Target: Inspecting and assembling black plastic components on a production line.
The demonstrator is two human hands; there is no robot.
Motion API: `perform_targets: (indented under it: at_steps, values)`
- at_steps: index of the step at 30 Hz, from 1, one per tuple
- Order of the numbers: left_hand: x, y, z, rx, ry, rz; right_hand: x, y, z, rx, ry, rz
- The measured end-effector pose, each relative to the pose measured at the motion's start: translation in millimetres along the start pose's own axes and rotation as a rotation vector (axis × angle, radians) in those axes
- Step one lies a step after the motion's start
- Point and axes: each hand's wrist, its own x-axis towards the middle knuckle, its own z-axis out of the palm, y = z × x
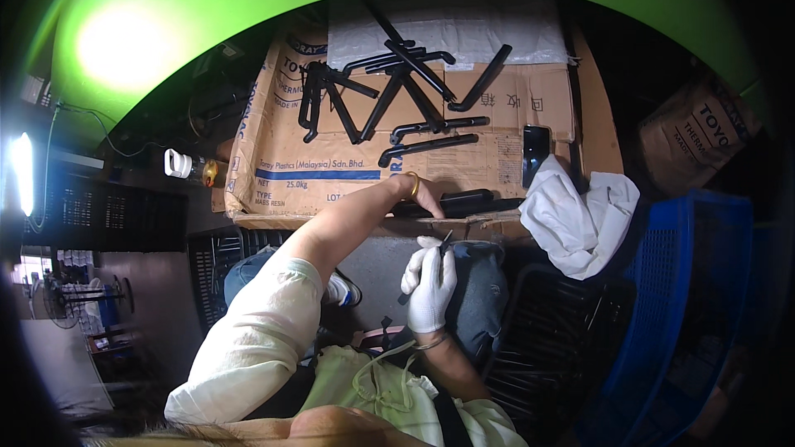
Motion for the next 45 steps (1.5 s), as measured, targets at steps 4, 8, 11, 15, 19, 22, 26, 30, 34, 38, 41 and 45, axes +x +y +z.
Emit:
perform_targets:
  at_steps: [4, 8, 11, 15, 19, 22, 26, 30, 34, 38, 41, 45]
  values:
    - [-38.3, -9.1, -7.1, 0.085, -0.023, -0.084, -0.1, 0.2, 3.4, -0.017, 0.007, 0.002]
    - [-75.3, -58.8, -0.5, -0.182, -0.119, -0.298, -2.2, 7.3, 21.5, -0.030, -0.028, 0.030]
    - [-94.1, -20.9, -3.3, 0.077, 0.034, -0.200, 4.3, 11.3, 13.8, -0.061, 0.034, 0.019]
    - [-142.2, -41.9, -10.9, -0.243, 0.036, 0.052, 3.9, 20.1, 25.6, -0.076, 0.016, -0.001]
    - [-195.1, -74.6, -5.3, -0.354, 0.107, 0.092, 5.8, 19.5, 25.1, -0.101, 0.016, -0.001]
    - [-239.4, -131.7, 14.0, -0.322, 0.203, 0.053, 7.4, 18.7, 24.1, -0.107, 0.023, -0.007]
    - [-295.5, -209.2, 34.4, -0.223, 0.152, -0.300, 7.3, 20.9, 30.6, -0.133, 0.002, 0.008]
    - [-284.0, -186.7, 14.4, -0.158, -0.007, -0.399, 9.4, 27.0, 29.3, -0.146, 0.024, 0.007]
    - [-282.1, -172.6, 22.1, -0.273, 0.278, -0.294, 8.4, 29.3, 30.0, -0.153, 0.016, -0.003]
    - [-309.6, -206.4, 15.5, -0.571, 0.637, -0.188, 6.1, 26.0, 30.9, -0.163, 0.006, 0.001]
    - [-317.2, -216.8, 15.0, -0.684, 1.097, -0.345, 9.8, 26.6, 22.7, -0.168, 0.030, -0.004]
    - [-323.2, -275.4, 29.1, -0.824, 1.397, -0.414, 9.9, 28.3, 30.5, -0.191, 0.002, 0.000]
